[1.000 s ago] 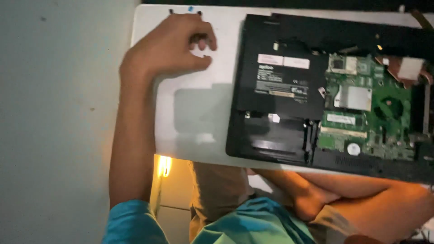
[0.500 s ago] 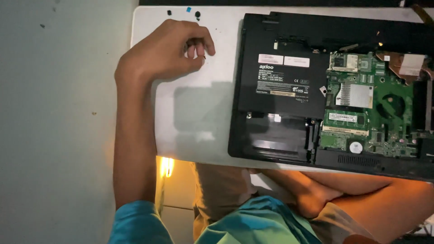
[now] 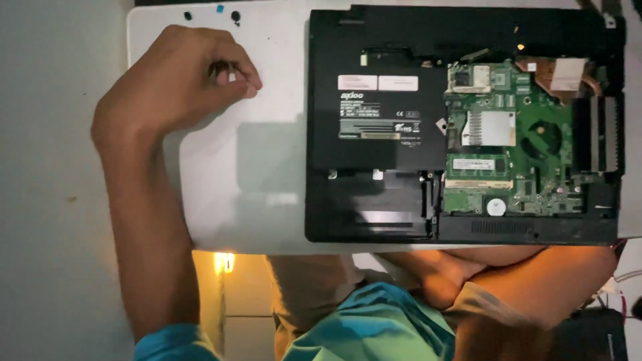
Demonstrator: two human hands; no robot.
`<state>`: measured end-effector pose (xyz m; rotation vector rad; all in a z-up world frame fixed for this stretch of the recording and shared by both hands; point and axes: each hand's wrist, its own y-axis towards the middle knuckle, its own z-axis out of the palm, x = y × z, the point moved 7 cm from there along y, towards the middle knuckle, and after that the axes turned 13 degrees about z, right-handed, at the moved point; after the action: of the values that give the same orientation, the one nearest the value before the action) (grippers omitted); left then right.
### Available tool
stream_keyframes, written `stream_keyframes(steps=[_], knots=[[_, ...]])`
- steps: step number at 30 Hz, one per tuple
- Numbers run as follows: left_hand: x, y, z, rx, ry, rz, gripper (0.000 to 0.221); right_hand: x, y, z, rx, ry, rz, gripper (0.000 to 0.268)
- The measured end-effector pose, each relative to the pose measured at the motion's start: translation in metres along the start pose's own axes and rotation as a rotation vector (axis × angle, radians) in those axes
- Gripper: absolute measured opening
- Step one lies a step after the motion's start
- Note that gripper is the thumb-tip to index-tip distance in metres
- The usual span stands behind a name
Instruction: Reassembling the internal components of a laptop by connecting ribbon cables and using a screwdriver to secure parts.
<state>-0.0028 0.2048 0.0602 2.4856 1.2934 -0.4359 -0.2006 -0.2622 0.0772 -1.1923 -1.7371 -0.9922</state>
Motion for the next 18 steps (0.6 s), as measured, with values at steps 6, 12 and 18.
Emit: stream_keyframes(steps=[6, 12, 18], knots=[[-0.053, 0.022, -0.007, -0.139, -0.189, 0.266, 0.015, -0.035, 0.107, 0.004, -0.094, -0.065, 0.083, 0.017], [-0.150, 0.104, 0.031, -0.208, -0.398, 0.582, 0.006, -0.098, 0.229, -0.069, -0.047, -0.697, -0.058, 0.032], [-0.138, 0.221, 0.106, -0.301, -0.654, 0.554, 0.007, -0.146, 0.302, -0.074, -0.251, -0.656, -0.232, 0.024]])
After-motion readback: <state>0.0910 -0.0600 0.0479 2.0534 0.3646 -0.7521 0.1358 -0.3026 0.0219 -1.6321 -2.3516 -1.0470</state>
